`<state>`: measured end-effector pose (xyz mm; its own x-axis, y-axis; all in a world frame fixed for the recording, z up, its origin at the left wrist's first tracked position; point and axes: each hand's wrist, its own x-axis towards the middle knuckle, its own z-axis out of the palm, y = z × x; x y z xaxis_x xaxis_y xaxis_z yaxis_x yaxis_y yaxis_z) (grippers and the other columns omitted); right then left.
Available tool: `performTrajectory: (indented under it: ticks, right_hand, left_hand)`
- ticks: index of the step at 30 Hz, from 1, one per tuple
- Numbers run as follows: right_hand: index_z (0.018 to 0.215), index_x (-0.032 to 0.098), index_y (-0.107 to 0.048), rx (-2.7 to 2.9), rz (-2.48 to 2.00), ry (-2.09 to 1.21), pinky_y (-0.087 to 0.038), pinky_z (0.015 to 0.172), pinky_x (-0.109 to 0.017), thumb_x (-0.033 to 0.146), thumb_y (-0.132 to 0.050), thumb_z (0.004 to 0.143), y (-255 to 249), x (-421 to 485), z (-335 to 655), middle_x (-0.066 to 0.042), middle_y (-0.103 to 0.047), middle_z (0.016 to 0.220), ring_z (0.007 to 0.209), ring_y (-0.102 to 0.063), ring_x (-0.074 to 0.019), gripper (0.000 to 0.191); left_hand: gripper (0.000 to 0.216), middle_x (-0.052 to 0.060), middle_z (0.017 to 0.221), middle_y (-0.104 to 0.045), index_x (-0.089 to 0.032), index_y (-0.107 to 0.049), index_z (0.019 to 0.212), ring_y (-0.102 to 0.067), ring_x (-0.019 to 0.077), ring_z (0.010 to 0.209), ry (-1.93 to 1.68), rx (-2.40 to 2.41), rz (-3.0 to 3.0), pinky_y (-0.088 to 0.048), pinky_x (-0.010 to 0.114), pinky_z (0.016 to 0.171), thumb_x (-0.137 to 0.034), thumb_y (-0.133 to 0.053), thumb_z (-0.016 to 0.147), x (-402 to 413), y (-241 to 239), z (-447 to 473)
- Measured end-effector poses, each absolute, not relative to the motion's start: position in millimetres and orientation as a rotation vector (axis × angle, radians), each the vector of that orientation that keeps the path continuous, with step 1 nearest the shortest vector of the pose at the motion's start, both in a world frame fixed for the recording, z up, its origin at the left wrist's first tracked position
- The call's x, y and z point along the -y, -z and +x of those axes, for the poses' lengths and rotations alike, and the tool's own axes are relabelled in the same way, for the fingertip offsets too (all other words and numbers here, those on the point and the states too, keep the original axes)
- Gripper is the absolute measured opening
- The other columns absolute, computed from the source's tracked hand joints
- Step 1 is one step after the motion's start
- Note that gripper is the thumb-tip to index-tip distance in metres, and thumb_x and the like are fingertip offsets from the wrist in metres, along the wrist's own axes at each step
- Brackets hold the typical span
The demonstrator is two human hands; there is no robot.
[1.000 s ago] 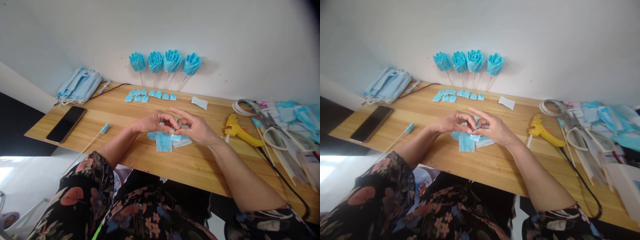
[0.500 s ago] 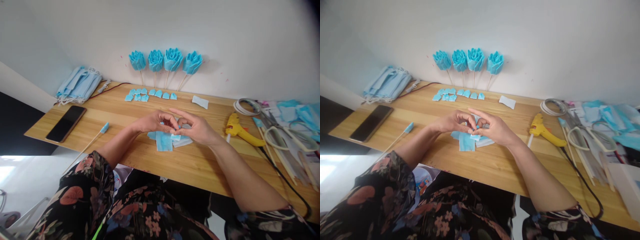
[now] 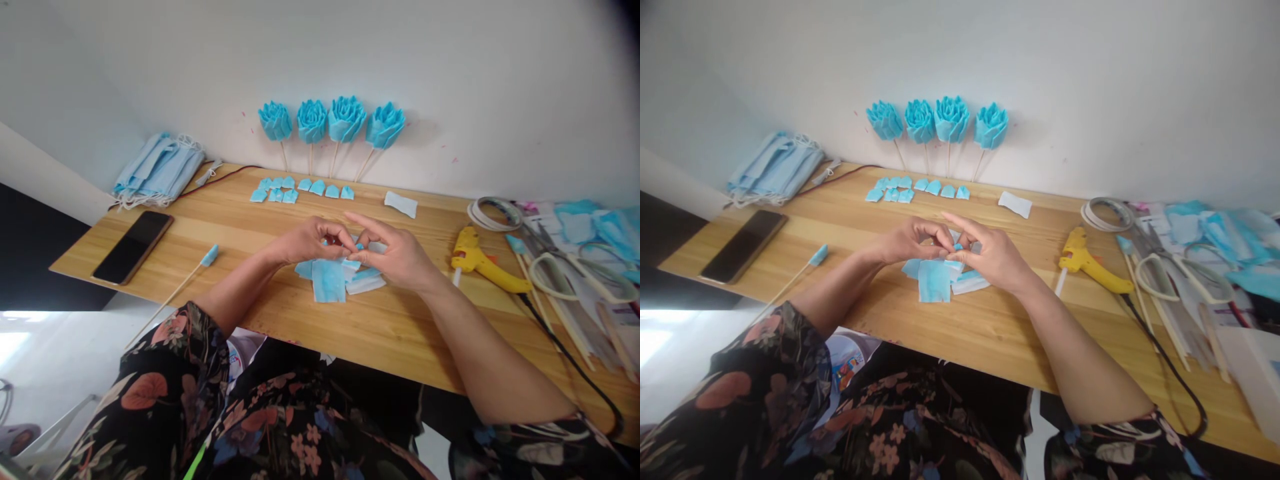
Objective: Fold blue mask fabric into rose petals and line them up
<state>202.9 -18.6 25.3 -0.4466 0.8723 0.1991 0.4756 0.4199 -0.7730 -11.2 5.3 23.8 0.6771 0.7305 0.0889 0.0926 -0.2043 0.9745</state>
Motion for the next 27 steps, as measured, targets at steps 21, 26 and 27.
performTrajectory:
  ticks: [21, 26, 27]
  right_hand:
    - [0.137, 0.031, -0.060, 2.002, -1.136, -0.668, -0.052, 0.075, -0.031, 0.034, -0.074, 0.082, -25.8, 16.6, 204.1, 0.003, -0.063, 0.071, 0.070, -0.059, -0.0147, 0.058]
    - [0.137, 0.031, -0.061, 1.991, -1.133, -0.702, -0.052, 0.074, -0.032, 0.032, -0.075, 0.081, -25.0, 16.2, 203.8, 0.003, -0.060, 0.070, 0.068, -0.058, -0.0144, 0.059]
    - [0.137, 0.031, -0.061, 1.986, -1.139, -0.713, -0.052, 0.073, -0.032, 0.032, -0.076, 0.080, -24.4, 16.2, 203.6, 0.003, -0.060, 0.071, 0.068, -0.057, -0.0143, 0.059]
  left_hand:
    - [0.014, 0.006, 0.083, -0.073, -0.017, -0.077, 0.086, -0.064, 0.0136, 0.078, -0.916, -0.651, 1.908, -0.049, 0.028, 0.075, -0.030, -0.072, 0.083, -3.6, -25.1, -9.2]
    - [0.013, 0.006, 0.079, -0.072, -0.017, -0.075, 0.083, -0.063, 0.0134, 0.075, -0.964, -0.648, 2.017, -0.048, 0.028, 0.073, -0.027, -0.069, 0.086, 0.2, -28.3, -7.8]
    - [0.014, 0.006, 0.078, -0.072, -0.016, -0.075, 0.082, -0.063, 0.0135, 0.075, -0.969, -0.657, 2.039, -0.048, 0.028, 0.073, -0.027, -0.068, 0.087, 1.0, -27.7, -7.1]
